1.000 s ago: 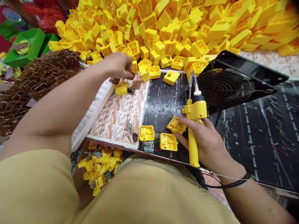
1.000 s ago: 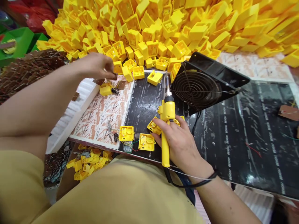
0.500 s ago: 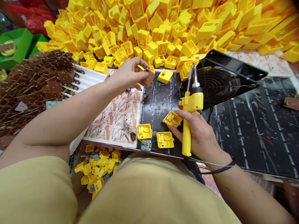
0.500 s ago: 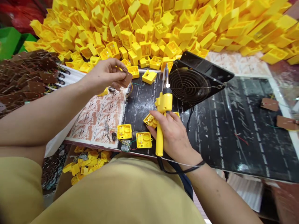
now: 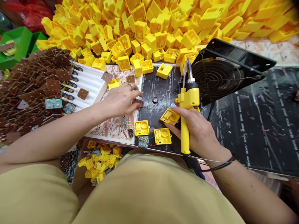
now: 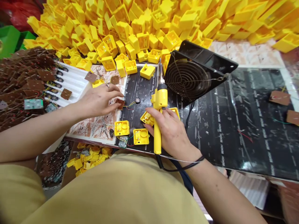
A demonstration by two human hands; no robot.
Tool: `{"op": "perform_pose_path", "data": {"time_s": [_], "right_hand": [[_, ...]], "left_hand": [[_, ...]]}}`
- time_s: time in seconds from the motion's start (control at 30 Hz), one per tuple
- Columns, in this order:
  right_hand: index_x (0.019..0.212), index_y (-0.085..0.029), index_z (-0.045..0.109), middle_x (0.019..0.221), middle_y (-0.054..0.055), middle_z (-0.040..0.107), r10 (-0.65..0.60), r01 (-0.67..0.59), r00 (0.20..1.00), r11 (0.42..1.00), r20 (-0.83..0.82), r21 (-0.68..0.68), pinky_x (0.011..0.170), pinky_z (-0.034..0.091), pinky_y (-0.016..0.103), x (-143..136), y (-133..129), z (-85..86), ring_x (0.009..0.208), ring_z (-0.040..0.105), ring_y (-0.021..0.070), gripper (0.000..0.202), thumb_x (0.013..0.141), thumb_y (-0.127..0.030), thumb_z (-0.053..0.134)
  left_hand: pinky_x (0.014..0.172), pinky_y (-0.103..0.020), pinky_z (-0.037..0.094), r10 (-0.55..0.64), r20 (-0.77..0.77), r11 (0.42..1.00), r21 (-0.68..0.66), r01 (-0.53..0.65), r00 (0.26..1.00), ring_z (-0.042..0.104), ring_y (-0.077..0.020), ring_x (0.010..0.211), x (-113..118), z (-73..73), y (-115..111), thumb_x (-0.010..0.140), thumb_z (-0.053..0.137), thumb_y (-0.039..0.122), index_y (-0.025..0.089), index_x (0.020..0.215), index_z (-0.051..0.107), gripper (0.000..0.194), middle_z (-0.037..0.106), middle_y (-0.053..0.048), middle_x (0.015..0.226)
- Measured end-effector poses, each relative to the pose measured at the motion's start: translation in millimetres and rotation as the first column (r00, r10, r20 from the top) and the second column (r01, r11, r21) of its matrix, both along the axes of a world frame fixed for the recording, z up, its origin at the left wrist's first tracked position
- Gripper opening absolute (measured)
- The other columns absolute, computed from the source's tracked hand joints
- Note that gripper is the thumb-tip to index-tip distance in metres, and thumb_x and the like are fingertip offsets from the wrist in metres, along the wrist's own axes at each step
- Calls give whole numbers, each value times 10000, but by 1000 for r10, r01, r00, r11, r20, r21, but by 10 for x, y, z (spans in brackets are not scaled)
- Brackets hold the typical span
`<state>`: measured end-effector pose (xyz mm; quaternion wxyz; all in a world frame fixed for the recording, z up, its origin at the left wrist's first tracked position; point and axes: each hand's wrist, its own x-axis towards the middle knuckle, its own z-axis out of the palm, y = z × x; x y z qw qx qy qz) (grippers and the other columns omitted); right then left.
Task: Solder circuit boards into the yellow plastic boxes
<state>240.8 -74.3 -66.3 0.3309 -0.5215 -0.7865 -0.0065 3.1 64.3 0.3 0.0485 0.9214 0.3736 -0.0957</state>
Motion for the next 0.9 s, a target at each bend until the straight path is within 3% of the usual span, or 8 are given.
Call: {"op": "perform_pose_path", "data": {"time_s": [0.1, 0.3, 0.43, 0.6, 0.73, 0.8, 0.9], "right_hand": [[1334, -221, 468, 970, 52, 666, 0, 0, 1000, 1000, 6, 4, 893, 594, 404, 1, -1, 15, 900, 680, 234, 432, 943, -283, 643], [1313, -222, 479, 976, 44, 681, -8, 7, 999, 999, 41, 36, 972, 548, 458, 17, 19, 9, 862, 684, 221, 405, 954, -315, 640], [1319, -217, 475, 987, 53, 685, -26, 23, 998, 999, 60, 47, 968, 545, 449, 13, 25, 7, 847, 680, 213, 414, 952, -307, 643], [1292, -195, 505, 969, 57, 687, -34, 29, 997, 997, 66, 70, 959, 549, 436, 2, 28, -22, 829, 680, 207, 396, 945, -308, 657], [1320, -229, 493, 937, 29, 698, -50, 45, 996, 996, 73, 76, 988, 530, 468, -14, 60, -14, 835, 700, 208, 421, 963, -399, 635], [1281, -253, 528, 889, -1, 708, -56, 49, 997, 990, 48, 131, 976, 535, 444, -2, 41, 52, 756, 693, 181, 390, 945, -391, 668], [1161, -286, 619, 744, -51, 680, -51, 55, 998, 978, -27, 202, 814, 551, 314, 106, -136, 237, 607, 629, 124, 290, 896, -294, 739]], "left_hand": [[992, -449, 454, -195, 42, 981, -17, 195, 980, 594, -308, 1165, 76, -61, -33, 890, 592, 291, 173, 1116, 702, 278, 676, -124, 1232], [934, -428, 457, -282, 135, 958, 98, 270, 950, 590, -305, 1110, 103, -219, -41, 895, 614, 275, 161, 1179, 670, 312, 672, -151, 1174], [886, -425, 454, -318, 139, 948, 65, 312, 938, 601, -288, 1032, 122, -278, 10, 896, 604, 253, 205, 982, 745, 172, 683, -122, 1110], [911, -411, 460, -288, 209, 956, 14, 292, 934, 617, -247, 977, 119, -384, 56, 914, 565, 229, 180, 862, 739, 188, 705, -98, 1014], [921, -382, 488, -197, 395, 970, -55, 237, 898, 636, -219, 966, 140, -410, 31, 922, 568, 232, 160, 852, 708, 172, 708, -97, 1012], [902, -347, 507, -133, 487, 965, -136, 226, 863, 645, -196, 961, 195, -398, 3, 914, 593, 237, 164, 851, 696, 141, 704, -88, 1022], [882, -315, 519, -63, 549, 939, -250, 235, 834, 656, -176, 961, 313, -373, -47, 890, 624, 215, 169, 834, 688, 97, 703, -74, 1005]]}}
